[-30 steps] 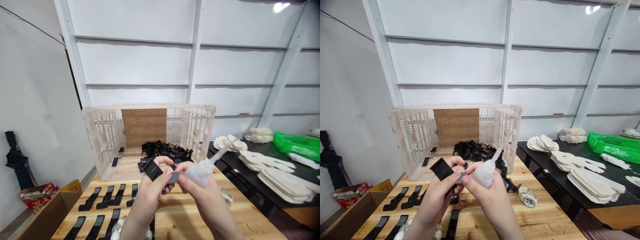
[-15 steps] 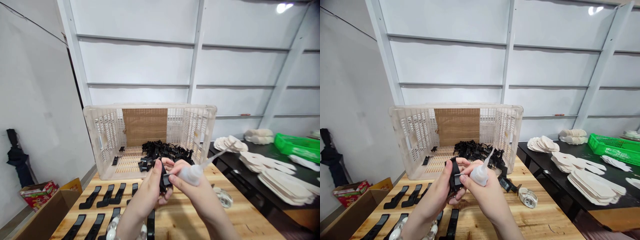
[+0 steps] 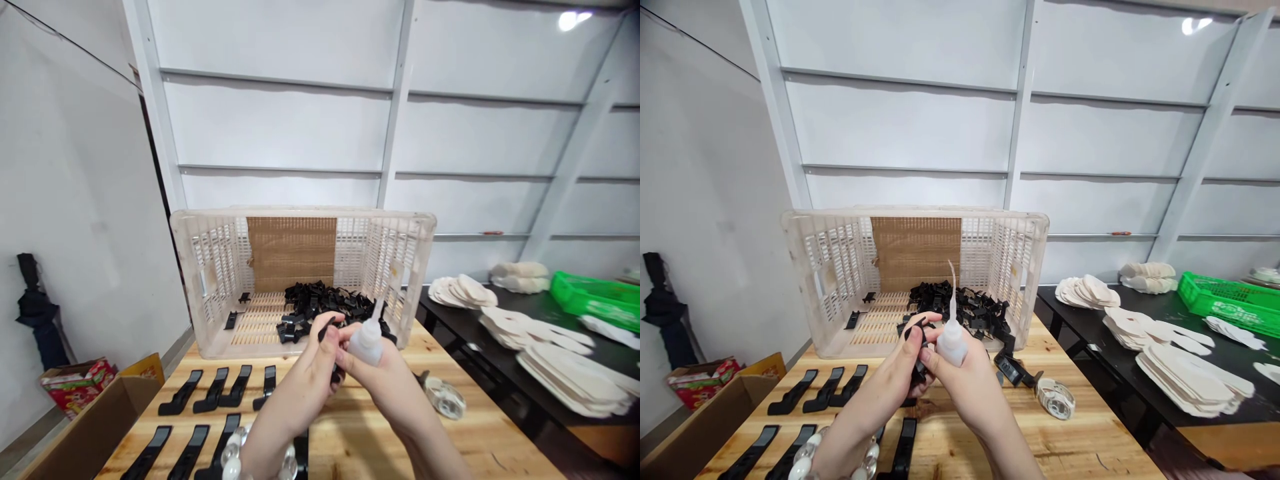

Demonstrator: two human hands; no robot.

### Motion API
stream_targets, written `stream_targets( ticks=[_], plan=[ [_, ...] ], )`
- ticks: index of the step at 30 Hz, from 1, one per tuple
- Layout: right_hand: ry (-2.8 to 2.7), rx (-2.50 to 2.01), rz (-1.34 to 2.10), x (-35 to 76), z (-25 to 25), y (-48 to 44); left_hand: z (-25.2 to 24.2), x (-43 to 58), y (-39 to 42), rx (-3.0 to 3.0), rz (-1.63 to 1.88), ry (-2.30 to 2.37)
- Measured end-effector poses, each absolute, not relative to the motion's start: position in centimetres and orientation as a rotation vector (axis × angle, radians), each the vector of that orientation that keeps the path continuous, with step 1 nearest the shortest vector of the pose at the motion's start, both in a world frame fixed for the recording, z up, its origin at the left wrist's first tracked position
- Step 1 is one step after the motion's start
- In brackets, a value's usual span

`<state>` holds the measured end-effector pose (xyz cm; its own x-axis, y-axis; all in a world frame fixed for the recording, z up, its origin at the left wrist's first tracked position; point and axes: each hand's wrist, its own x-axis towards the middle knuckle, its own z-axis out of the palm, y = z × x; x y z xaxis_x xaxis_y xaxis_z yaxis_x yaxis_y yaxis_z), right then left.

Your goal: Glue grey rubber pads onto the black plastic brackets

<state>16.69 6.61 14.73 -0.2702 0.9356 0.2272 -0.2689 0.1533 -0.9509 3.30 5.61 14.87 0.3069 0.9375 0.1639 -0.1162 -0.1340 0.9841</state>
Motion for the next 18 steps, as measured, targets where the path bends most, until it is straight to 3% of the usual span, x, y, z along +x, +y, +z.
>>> stream_targets(
  ticks=[6,11,18],
  plan=[
    [-1.22,-0.638,1.319,17.0,14.2,7.3,14.6,4.0,6.5,1.531,1.166,0.794],
    [-1.083,-0.553,1.357,17.0,14.0,7.6,15.0,4.1,6.7,1.259,1.247,0.622],
    [-1.157,-0.784,1.137,19.3,13.8,8.8,15.4,3.5,6.5,1.085,1.271,0.563]
  ],
)
